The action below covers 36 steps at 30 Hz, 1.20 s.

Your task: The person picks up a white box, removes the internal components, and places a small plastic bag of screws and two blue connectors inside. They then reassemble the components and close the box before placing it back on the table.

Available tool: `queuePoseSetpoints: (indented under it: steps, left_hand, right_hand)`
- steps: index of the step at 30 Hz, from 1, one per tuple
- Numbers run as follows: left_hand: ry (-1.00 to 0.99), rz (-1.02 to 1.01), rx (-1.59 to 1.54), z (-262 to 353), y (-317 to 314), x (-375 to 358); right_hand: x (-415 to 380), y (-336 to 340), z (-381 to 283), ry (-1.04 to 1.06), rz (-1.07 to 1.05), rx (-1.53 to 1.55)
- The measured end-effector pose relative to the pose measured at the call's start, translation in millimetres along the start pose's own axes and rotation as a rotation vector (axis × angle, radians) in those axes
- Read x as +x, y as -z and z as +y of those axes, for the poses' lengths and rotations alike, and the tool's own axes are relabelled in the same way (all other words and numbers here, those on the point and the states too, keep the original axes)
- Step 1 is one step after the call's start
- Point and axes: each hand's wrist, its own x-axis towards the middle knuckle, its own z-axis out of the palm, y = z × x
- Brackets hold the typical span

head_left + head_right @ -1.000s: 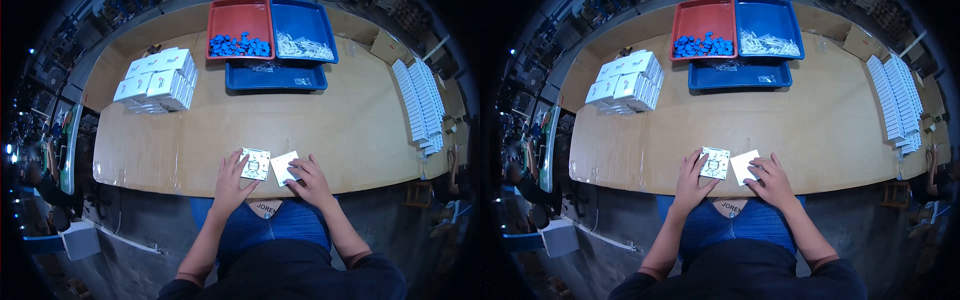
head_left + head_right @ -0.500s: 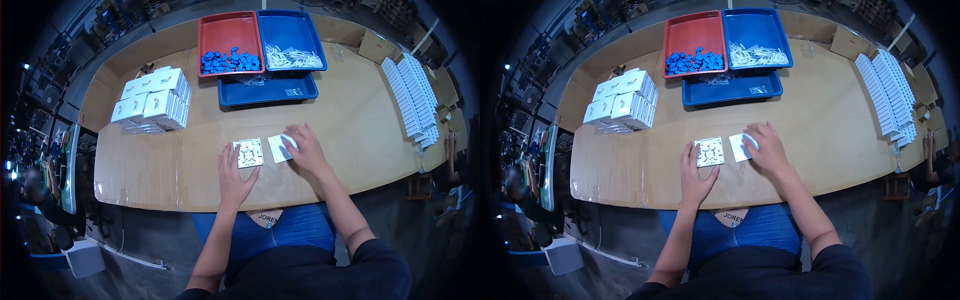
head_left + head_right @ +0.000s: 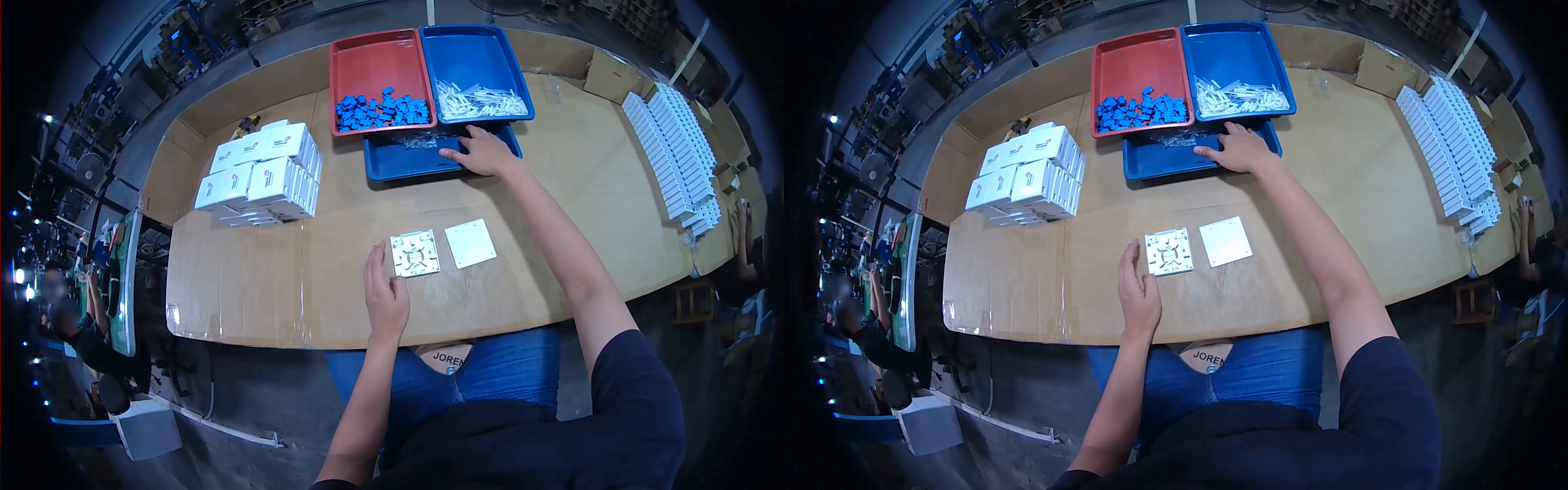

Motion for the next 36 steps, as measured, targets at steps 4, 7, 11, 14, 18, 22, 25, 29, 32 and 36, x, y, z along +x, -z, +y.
queuePoseSetpoints:
  steps: [4, 7, 11, 14, 18, 22, 25, 29, 32, 36]
  left_hand:
    - [0.015, 0.011, 0.052, 0.8, 0.6, 0.6]
    - [-0.009, 0.042, 0.082, 2.7, 0.1, 0.9]
    - [-0.006, 0.054, 0.093, 1.6, 0.0, 0.4]
    - [0.005, 0.051, 0.070, -1.4, -0.3, 0.5]
    - [-0.008, 0.080, 0.085, -1.4, -1.3, 0.6]
    - [-0.055, 0.094, 0.104, -1.1, -1.4, 0.7]
    - [-0.056, 0.085, -0.004, -1.8, -1.1, 0.0]
    - [-0.039, 0.121, -0.073, 8.0, 1.5, -8.0]
    - [0.137, 0.051, -0.436, 42.6, -13.2, -22.8]
    - [0.402, 0.041, -0.926, 78.5, -34.6, -38.0]
  right_hand:
    - [16.0, -3.3, 0.3, -0.012, -0.058, -0.016]
    - [20.0, -5.9, 4.3, -0.024, -0.057, 0.000]
    - [19.0, -12.7, 13.2, 0.006, 0.034, 0.038]
    - [3.0, 1.0, 17.5, 0.030, 0.134, 0.219]
    - [-25.9, 9.1, 25.5, 0.106, 0.387, 0.872]
    - [-86.6, 35.4, 6.1, 0.001, 0.241, 1.481]
    - [-123.0, 34.0, -3.9, 0.010, 0.217, 1.531]
    - [-173.6, 10.1, -43.6, -0.015, 0.271, 1.707]
    - [-213.5, -18.5, -84.1, -0.097, 0.306, 1.834]
    - [-252.4, -46.3, -125.3, -0.161, 0.328, 1.964]
